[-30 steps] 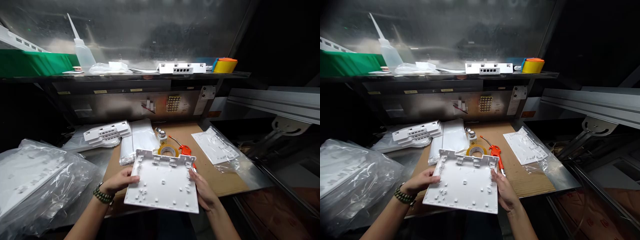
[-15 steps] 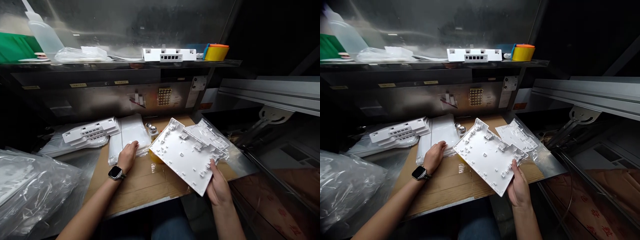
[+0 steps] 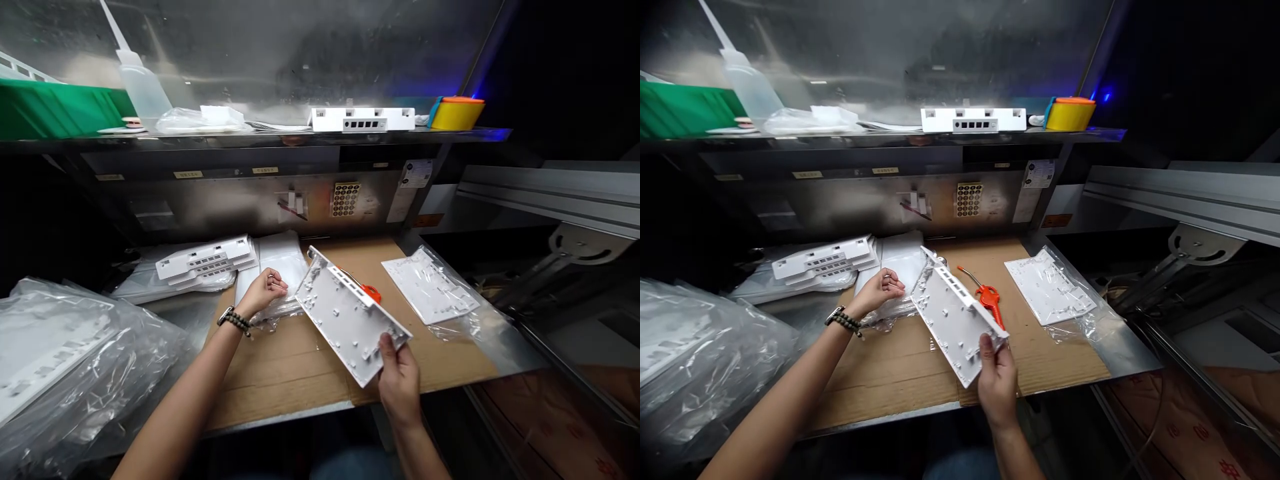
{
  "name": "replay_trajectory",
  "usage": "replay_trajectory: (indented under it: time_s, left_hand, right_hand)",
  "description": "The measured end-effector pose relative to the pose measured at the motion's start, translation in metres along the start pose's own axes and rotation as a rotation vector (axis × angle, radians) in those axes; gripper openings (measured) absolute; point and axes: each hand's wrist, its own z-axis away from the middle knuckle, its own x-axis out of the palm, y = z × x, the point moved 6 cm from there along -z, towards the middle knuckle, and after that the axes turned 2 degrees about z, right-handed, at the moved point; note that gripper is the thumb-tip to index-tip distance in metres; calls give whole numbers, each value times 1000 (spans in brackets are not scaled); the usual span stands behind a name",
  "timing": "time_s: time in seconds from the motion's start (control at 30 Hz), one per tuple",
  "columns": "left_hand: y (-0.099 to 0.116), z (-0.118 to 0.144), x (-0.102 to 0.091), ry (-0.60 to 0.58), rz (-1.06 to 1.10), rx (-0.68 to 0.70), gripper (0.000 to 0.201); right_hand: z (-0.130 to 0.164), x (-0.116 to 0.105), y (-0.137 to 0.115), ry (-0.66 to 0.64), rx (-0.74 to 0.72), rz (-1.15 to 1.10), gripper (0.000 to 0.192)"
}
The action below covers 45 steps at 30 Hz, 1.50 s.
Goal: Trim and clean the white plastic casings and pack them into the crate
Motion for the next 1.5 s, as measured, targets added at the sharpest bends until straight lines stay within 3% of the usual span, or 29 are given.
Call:
replay_trajectory:
  time_s: [0.17, 0.33, 0.5, 0.63, 0.7, 0.77, 0.87, 1.1, 1.33, 1.5]
  left_hand:
    - [7, 5, 5, 32, -131, 74, 22]
    - [24, 11, -2, 95, -324, 213, 9]
    - [48, 4, -26, 203, -463, 288, 53]
    - [67, -9, -19, 17, -435, 362, 89]
    - [77, -12, -9, -94, -386, 404, 88]
    - [84, -13, -2, -139, -338, 432, 78]
    - [89, -10, -1, -55, -299, 453, 70]
    - [97, 15, -13, 281, -337, 548, 84]
    - [114, 32, -20, 411, -386, 690, 70]
    - [136, 55, -6, 404, -592, 798, 67]
  right_hand:
    - [14, 41, -14, -101, -195, 240, 57]
    - [15, 48, -20, -100, -276, 306, 56]
    - [17, 43, -17, -31, -284, 329, 57]
    - [25, 30, 5, 113, -339, 317, 56]
    - [31, 28, 15, 131, -444, 318, 57]
    - [37, 33, 21, 68, -537, 345, 59]
    - [45, 42, 23, -44, -558, 392, 63]
    - [50, 39, 23, -135, -356, 497, 76]
    - [51, 32, 6, -67, -345, 537, 77]
    - [48, 25, -21, 79, -315, 521, 80]
